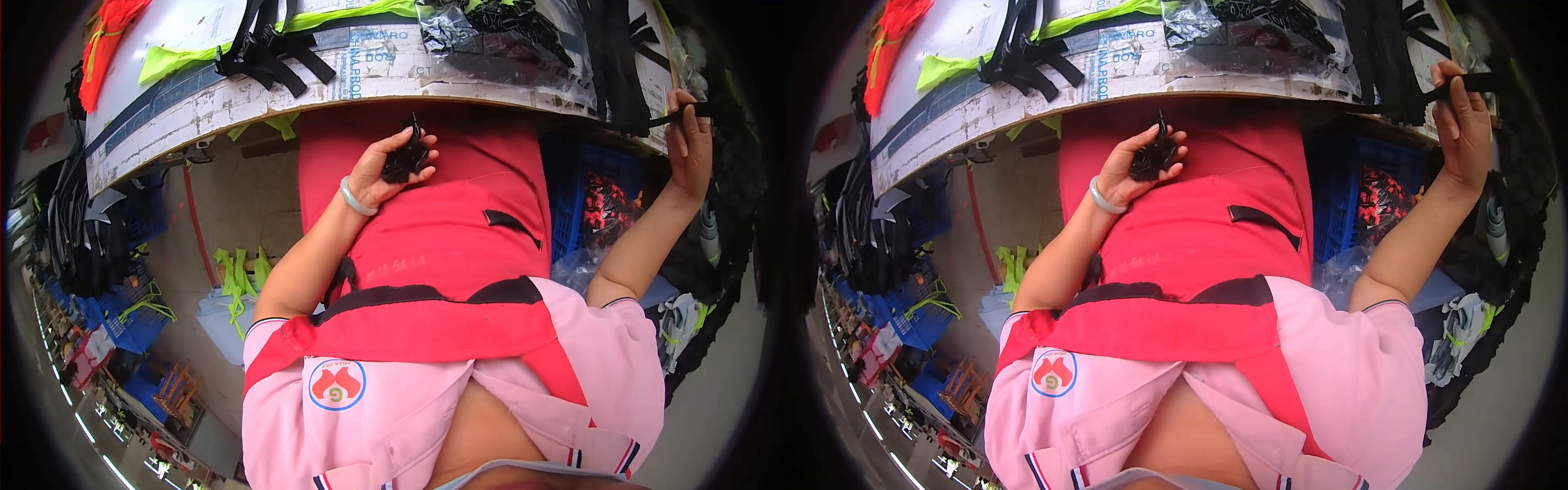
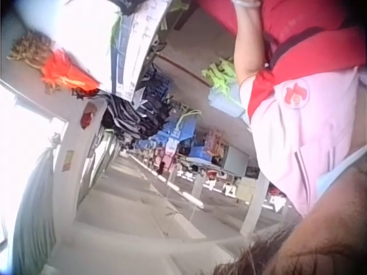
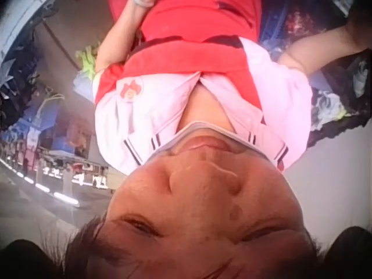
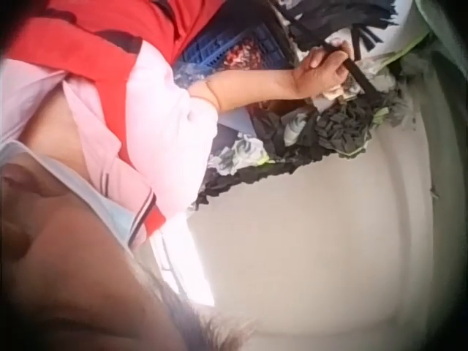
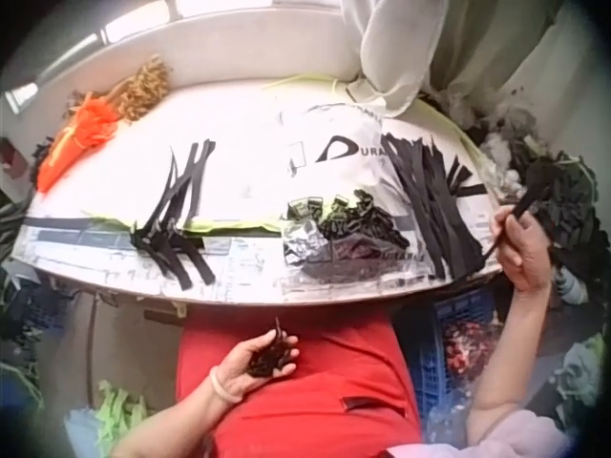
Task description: Attaching plastic buckles to black nylon webbing straps at a factory workstation.
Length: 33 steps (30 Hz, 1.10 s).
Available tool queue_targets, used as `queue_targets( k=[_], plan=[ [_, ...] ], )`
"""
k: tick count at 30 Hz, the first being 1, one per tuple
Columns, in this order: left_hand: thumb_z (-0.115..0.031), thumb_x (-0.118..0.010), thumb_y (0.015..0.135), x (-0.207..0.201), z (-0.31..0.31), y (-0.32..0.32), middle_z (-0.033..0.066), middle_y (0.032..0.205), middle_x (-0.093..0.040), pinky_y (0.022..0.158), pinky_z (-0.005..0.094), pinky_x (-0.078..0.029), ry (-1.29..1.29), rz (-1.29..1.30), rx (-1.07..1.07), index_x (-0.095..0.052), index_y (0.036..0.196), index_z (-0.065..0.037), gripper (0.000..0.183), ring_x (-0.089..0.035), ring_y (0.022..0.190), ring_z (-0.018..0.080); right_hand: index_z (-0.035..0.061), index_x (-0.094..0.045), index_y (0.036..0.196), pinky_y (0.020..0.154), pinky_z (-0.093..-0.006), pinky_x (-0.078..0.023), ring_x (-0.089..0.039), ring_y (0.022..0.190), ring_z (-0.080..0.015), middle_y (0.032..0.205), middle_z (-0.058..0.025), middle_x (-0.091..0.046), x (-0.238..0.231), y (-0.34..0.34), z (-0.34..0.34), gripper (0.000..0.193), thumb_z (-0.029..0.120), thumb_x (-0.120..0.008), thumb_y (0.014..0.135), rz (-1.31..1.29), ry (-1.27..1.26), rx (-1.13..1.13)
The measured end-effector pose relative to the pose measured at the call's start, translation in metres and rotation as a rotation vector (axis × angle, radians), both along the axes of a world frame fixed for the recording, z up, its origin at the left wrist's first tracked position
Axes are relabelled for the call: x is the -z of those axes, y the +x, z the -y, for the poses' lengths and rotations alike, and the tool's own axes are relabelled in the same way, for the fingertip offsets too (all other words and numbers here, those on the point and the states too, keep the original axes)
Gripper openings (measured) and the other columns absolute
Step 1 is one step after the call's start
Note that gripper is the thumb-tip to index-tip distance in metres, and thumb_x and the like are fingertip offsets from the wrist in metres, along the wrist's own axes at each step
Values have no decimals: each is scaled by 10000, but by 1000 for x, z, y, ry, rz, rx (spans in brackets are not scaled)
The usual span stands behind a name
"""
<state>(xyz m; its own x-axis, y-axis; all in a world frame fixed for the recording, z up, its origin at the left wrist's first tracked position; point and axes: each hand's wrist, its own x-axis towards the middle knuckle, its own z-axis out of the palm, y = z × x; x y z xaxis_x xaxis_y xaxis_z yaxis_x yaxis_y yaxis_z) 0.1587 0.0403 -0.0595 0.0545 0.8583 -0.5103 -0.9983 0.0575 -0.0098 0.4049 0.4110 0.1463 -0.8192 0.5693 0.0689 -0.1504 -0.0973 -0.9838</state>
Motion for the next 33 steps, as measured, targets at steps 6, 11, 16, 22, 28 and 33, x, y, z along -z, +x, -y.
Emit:
queue_targets(
  k=[6,11,16,22,28,33],
  plan=[
    [-231,-553,942,-12,10,4,131,1050,-622,631,337,-580,-113,-77,15,-584,1061,-34,232,-629,901,253,5,-627,1045,489,-161,-326,-441,553,-12,806,5,-596,44,-82,112,187,138,-583,921,538,92,-392],
    [-232,-558,944,-17,18,-4,86,964,-597,396,205,-418,23,-26,33,-565,1071,-29,239,-539,655,146,-20,-583,1049,616,-199,-431,-525,667,-48,796,13,-571,95,-112,179,218,149,-615,915,496,-88,-510],
    [-223,-591,928,-47,17,-5,56,862,-601,350,190,-347,-11,-421,-21,-590,1018,-30,212,-506,560,89,43,-621,878,462,-173,-341,-432,519,5,641,57,-545,102,-123,202,165,194,-582,934,530,-49,-530],
    [-141,-612,912,-69,8,-4,14,652,-567,400,186,-317,-213,-1116,-163,-652,893,-29,120,-450,474,43,25,-602,981,360,-174,-344,-450,392,-25,630,-13,-593,95,-133,228,176,192,-556,950,593,-301,-456],
    [-44,-654,867,-58,4,0,-47,779,-550,570,176,-358,-189,-1355,-349,-670,913,8,71,-462,676,17,24,-576,1010,344,-184,-364,-472,366,-56,637,-57,-611,106,-133,230,183,197,-539,962,511,-495,-367],
    [-37,-650,867,-54,0,1,-31,808,-579,568,176,-384,-198,-1670,-391,-668,936,11,86,-502,644,45,21,-572,1058,362,-191,-388,-508,402,-69,644,-58,-602,109,-140,241,210,203,-560,954,364,-489,-220]
  ],
)
